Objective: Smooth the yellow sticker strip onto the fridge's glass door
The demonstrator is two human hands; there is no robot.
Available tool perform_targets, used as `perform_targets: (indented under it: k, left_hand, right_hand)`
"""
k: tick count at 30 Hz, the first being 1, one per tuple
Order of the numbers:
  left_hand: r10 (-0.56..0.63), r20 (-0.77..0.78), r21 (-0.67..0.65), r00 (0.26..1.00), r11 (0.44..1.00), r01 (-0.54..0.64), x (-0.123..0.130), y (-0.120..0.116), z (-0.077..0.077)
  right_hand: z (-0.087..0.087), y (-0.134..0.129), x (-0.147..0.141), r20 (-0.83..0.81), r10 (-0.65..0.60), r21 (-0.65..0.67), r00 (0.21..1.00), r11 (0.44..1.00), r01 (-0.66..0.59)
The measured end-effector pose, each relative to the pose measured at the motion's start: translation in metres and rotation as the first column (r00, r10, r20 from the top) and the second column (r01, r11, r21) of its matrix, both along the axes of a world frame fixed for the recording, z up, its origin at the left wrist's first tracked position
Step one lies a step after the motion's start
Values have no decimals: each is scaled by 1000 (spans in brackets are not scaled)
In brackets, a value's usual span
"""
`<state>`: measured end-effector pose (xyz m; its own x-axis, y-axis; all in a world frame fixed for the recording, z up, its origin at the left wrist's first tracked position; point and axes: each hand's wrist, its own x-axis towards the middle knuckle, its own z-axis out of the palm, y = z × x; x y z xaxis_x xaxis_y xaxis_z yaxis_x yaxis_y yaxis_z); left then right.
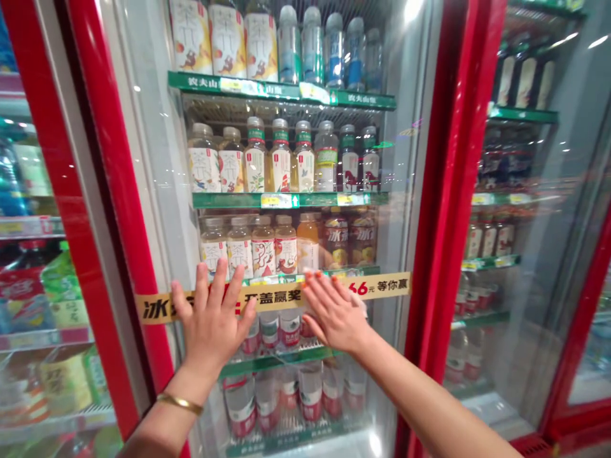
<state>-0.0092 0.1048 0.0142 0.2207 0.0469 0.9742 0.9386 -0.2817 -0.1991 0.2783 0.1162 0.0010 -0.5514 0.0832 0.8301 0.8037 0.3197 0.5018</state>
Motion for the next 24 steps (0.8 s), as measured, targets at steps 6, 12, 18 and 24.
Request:
perform_targets:
  k: [6, 12, 18, 24]
  left_hand:
    - [28, 5, -10, 1000, 1000, -28, -2, 1, -6]
    - [12, -17, 14, 1000, 1000, -12, -1, -2, -2]
    - [26, -3, 22, 1000, 999, -26, 1, 3, -5]
    - [22, 6, 5, 1000, 1000, -22, -1, -1, -5]
  right_hand:
    - [63, 19, 58, -669, -124, -37, 733, 990, 133]
    - [27, 1, -4, -68, 41, -72, 997, 996, -46]
    - [67, 16, 74, -513, -83, -3, 855, 996, 95]
    - [93, 7, -19, -172, 47, -57, 984, 997, -58]
